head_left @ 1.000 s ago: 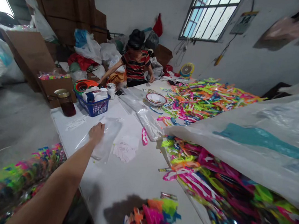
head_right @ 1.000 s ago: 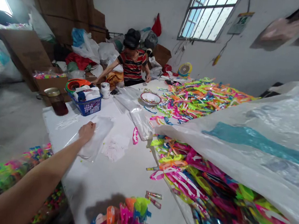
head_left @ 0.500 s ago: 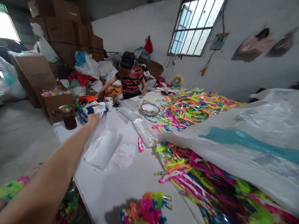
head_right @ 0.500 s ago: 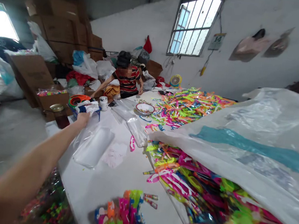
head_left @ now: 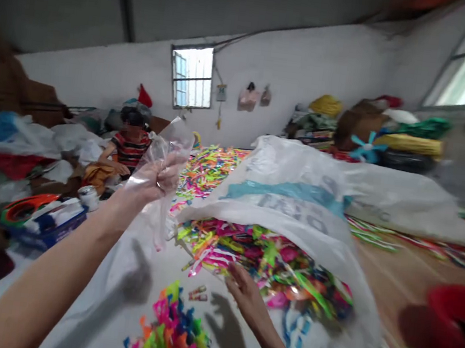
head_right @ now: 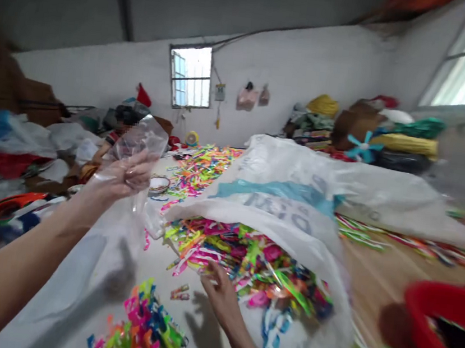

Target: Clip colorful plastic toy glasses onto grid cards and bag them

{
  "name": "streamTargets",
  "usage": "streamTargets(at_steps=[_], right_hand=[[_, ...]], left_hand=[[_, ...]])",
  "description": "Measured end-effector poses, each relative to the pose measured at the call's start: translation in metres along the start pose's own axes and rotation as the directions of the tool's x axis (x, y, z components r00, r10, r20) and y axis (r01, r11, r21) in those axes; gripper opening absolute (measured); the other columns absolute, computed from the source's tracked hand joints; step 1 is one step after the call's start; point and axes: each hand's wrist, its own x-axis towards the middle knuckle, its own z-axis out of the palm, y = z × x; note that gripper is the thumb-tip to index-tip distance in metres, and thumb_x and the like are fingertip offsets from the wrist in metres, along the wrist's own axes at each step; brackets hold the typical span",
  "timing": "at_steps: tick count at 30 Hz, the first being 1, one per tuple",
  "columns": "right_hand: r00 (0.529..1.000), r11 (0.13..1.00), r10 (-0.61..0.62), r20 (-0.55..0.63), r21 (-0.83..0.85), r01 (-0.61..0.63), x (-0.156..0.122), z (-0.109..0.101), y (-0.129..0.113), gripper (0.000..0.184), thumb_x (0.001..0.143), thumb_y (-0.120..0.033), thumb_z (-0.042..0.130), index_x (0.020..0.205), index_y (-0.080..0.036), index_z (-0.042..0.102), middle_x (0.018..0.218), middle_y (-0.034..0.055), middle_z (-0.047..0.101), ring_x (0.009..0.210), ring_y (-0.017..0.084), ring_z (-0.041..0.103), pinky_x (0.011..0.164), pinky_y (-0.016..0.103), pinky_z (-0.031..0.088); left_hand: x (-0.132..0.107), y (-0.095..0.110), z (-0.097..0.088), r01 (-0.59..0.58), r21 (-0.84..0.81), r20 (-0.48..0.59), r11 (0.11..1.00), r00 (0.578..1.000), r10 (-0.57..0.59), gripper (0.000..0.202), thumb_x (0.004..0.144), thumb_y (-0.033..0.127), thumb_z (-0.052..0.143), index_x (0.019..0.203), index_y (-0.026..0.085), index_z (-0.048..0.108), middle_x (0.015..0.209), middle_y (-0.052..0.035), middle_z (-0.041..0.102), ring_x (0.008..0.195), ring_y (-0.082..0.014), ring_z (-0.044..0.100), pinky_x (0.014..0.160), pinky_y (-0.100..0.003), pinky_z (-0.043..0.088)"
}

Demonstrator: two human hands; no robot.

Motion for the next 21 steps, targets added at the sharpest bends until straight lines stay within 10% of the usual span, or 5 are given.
streamTargets(at_steps=[4, 8, 14, 21], right_hand=[[0.997, 0.977, -0.065, -0.032, 0.203, 0.07, 0.032, 0.02, -0.045, 0.067, 0.064, -0.051, 0.071, 0.123, -0.023, 0.053, 0.129, 0.011, 0.051, 0.112, 0.027, 0.052, 0.088, 0.04, 0.046], [0.987, 0.816, 0.054, 0.153, 0.563, -0.132, 0.024, 0.029, -0.065, 0.059, 0.063, -0.054, 0.073, 0.11, -0.023, 0.058, 0.109, 0.0073, 0.06, 0.095, 0.021, 0.058, 0.072, 0.031, 0.048], [0.989, 0.691, 0.019, 0.147, 0.713, -0.119, -0.036, -0.024, -0.061, 0.041, 0.055, -0.037, 0.083, 0.088, -0.021, 0.065, 0.065, -0.0035, 0.055, 0.052, 0.007, 0.044, 0.049, 0.018, 0.036], [0.977, 0.977, -0.116, -0.176, 0.158, 0.145, -0.065, -0.089, -0.078, 0.042, 0.07, -0.06, 0.063, 0.063, -0.018, 0.059, 0.056, 0.0008, 0.053, 0.049, 0.012, 0.043, 0.046, 0.024, 0.037]], left_hand=[[-0.013, -0.01, 0.072, 0.095, 0.045, 0.141, 0.994, 0.985, -0.1, 0.031, 0.092, 0.015, 0.032, 0.079, 0.011, 0.059, 0.035, 0.0086, 0.026, 0.029, -0.0054, 0.021, 0.032, -0.016, 0.022], [-0.019, -0.007, 0.096, 0.069, 0.055, 0.157, 0.996, 0.985, -0.077, 0.039, 0.092, 0.012, 0.023, 0.075, 0.012, 0.058, 0.035, 0.0074, 0.028, 0.029, -0.006, 0.023, 0.032, -0.016, 0.023], [-0.02, -0.005, 0.072, 0.011, 0.065, 0.033, 0.998, 0.999, -0.013, 0.024, 0.085, 0.009, 0.04, 0.064, 0.017, 0.047, 0.038, 0.009, 0.028, 0.029, -0.0046, 0.023, 0.032, -0.015, 0.018], [-0.006, -0.067, 0.023, 0.055, 0.654, -0.083, 0.755, 0.997, 0.0, 0.02, 0.078, 0.034, 0.048, 0.066, 0.019, 0.047, 0.04, 0.0098, 0.027, 0.034, -0.0068, 0.025, 0.037, -0.018, 0.019]])
